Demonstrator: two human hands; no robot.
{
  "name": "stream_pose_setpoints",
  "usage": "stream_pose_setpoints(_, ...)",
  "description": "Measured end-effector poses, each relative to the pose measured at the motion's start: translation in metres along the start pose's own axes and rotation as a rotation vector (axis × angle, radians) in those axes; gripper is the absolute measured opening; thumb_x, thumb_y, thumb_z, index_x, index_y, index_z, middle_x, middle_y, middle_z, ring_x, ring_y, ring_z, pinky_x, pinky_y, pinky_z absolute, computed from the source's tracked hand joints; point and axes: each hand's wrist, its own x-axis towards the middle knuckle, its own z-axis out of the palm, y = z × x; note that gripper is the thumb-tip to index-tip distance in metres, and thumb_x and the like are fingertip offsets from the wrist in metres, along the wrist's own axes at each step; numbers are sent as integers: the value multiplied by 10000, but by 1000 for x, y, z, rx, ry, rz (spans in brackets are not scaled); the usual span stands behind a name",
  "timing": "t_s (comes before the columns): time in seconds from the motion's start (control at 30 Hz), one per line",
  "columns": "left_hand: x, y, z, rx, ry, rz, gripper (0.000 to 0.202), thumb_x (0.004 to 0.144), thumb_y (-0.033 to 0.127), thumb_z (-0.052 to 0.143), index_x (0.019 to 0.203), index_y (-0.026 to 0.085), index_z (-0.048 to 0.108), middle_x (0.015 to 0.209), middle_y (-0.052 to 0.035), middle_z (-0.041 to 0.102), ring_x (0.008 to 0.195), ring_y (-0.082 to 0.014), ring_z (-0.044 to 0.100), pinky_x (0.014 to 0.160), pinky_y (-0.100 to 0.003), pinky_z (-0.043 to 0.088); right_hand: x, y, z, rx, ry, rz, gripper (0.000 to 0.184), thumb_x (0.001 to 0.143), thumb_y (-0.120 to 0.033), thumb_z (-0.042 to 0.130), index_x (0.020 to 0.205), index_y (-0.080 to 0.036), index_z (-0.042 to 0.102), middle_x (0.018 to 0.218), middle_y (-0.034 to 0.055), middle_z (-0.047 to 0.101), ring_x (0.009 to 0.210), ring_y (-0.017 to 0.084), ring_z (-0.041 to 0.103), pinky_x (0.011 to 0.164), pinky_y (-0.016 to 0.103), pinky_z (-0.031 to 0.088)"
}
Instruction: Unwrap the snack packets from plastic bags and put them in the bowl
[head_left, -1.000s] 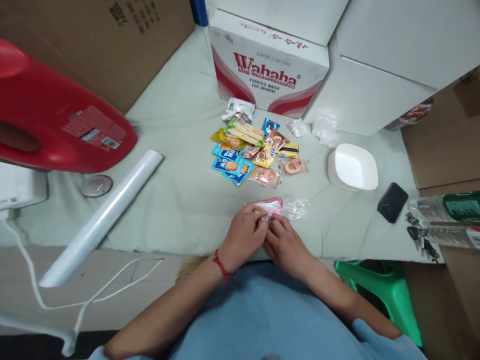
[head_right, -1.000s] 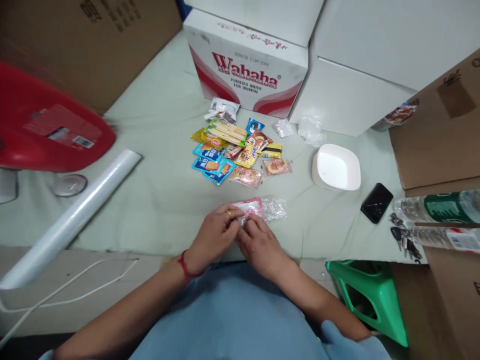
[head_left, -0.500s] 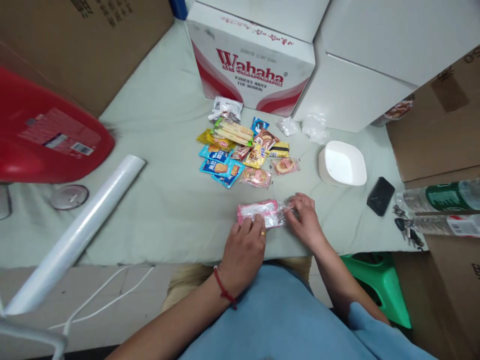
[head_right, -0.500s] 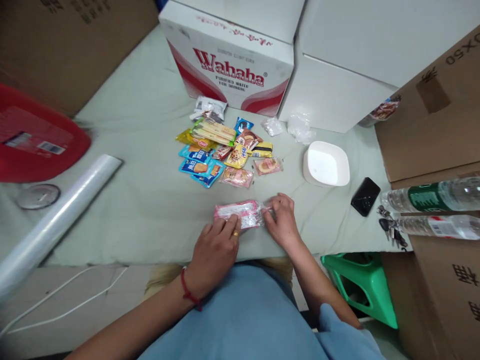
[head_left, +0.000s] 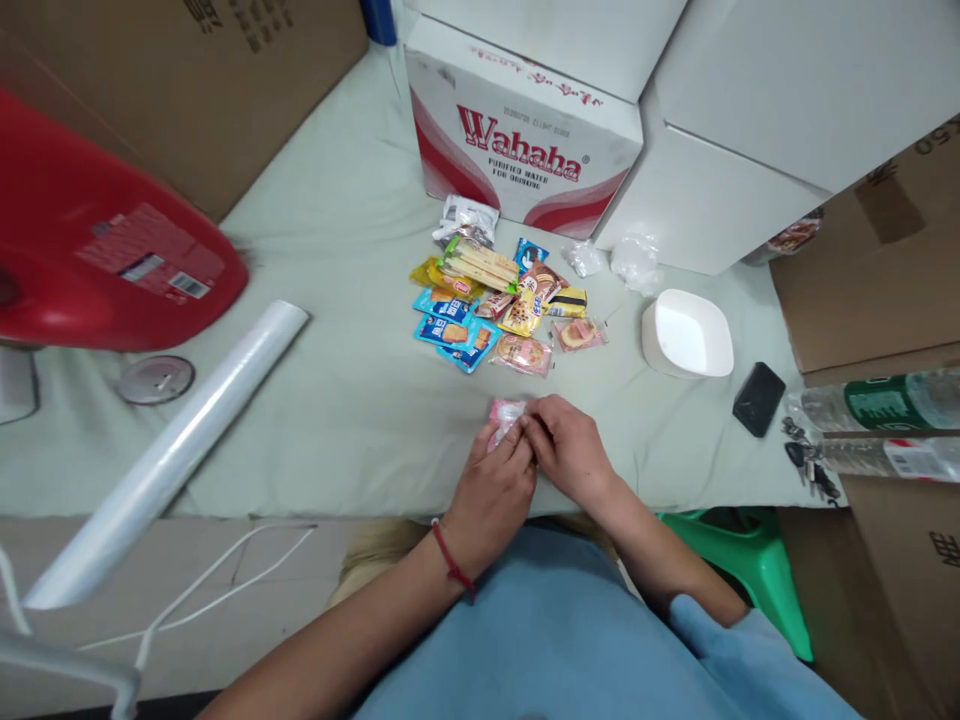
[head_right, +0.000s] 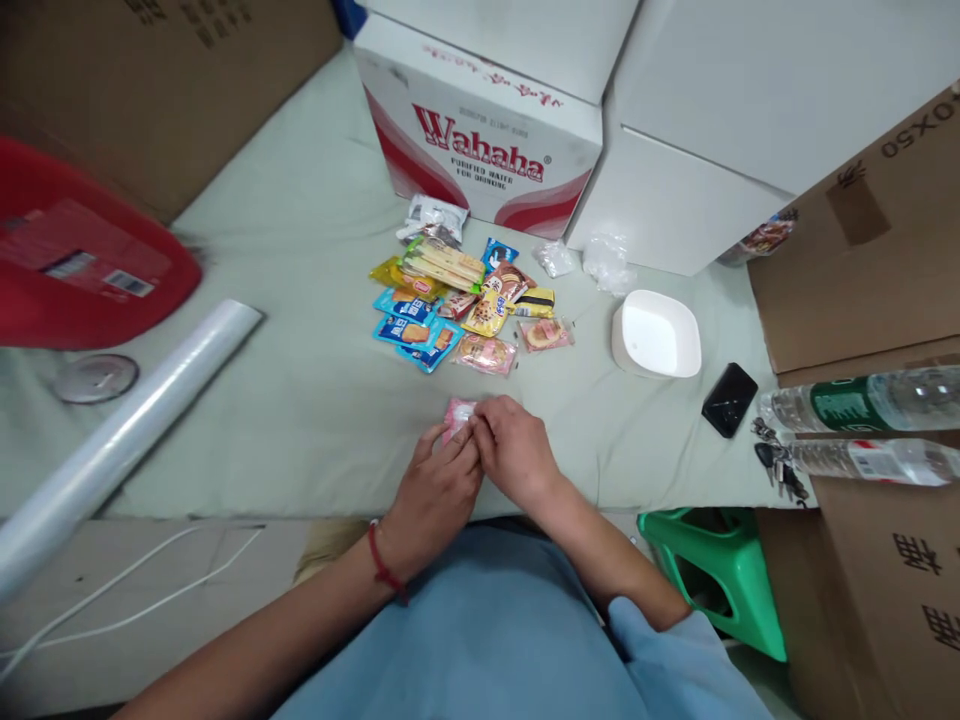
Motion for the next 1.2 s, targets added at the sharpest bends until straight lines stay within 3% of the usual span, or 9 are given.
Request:
stream_pose_setpoints(0.2, -10, -29, -4, -322, 44, 55, 427, 878, 68, 471, 1182, 171, 752, 1252, -133, 757, 1346, -283, 626, 1283, -617, 335, -9, -6, 20, 3, -33, -138, 345, 1018, -144, 460, 1255, -189, 707, 1071, 126, 658, 1005, 229, 643, 883, 351, 587)
stream_pose_setpoints(0.3, -20, -44, -5, -639, 102, -25, 482, 788, 107, 493, 1166, 221, 769, 1235, -99, 774, 1288, -274, 669, 1259, -591, 399, -18, -12, 28, 70, 0, -214, 374, 1014, -138, 464, 1326, -176, 668, 1170, 145, 663, 1104, 232, 630, 962, 373, 579)
stream_pose_setpoints(0.43, -37, -53, -7, -964, 300, -252, 391, 803, 149, 514, 1066, 250, 784, 1192, -61, 794, 1248, -287, 697, 1150, -545, 521, -26, -16, 36, 59, 25, -268, 400, 1037, -161, 473, 1414, -146, 605, 1299, 182, 655, 1196, 254, 616, 1013, 414, 574)
stream_pose_setpoints(0.57, -40, -54, -21, -886, 532, -394, 309, 901, 164, 533, 1059, 279, 772, 1160, -27, 789, 1317, -261, 642, 1171, -504, 485, -30, -13, 44, -97, -29, -262, 409, 1038, -172, 507, 1433, -142, 609, 1348, 181, 674, 1223, 277, 629, 1048, 453, 572)
stream_pose_setpoints(0.7, -26, -59, -28, -704, 264, -235, 369, 1033, 326, 463, 1281, 273, 731, 1303, -56, 764, 1319, -247, 646, 1226, -510, 404, -34, -13, 46, -207, -107, -346, 464, 1025, -152, 536, 1487, -165, 580, 1508, 159, 612, 1444, 282, 524, 1258, 540, 404)
stream_pose_setpoints(0.8, -17, -63, -21, -642, 137, -247, 447, 1085, 389, 362, 1312, 252, 721, 1315, -70, 764, 1334, -238, 644, 1240, -512, 381, -40, -11, 33, -138, -179, -443, 415, 1027, -179, 546, 1435, -187, 621, 1528, 133, 610, 1508, 265, 473, 1289, 552, 358)
stream_pose_setpoints(0.9, -13, -66, -14, -662, 129, -285, 484, 1096, 427, 336, 1305, 243, 733, 1336, -79, 756, 1339, -231, 644, 1218, -473, 425, -46, -2, 12, 65, -118, -505, 366, 1034, -156, 500, 1356, -222, 662, 1410, 115, 700, 1358, 199, 625, 1210, 458, 478)
stream_pose_setpoints(1.03, -14, -64, -12, -685, 163, -308, 472, 1092, 444, 364, 1276, 250, 753, 1294, -76, 776, 1320, -237, 662, 1222, -467, 423, -47, 15, 0, 14, 109, -274, 439, 1034, -184, 542, 1471, -214, 578, 1406, 164, 688, 1333, 244, 639, 1137, 481, 535)
stream_pose_setpoints(1.2, -15, -61, -12, -737, 172, -347, 491, 1095, 460, 354, 1284, 242, 751, 1355, -77, 748, 1361, -239, 634, 1249, -481, 399, -35, 18, 25, -288, -102, -294, 778, 994, -353, 667, 1659, -141, 324, 1662, 206, 431, 1580, 335, 359, 1283, 632, 311)
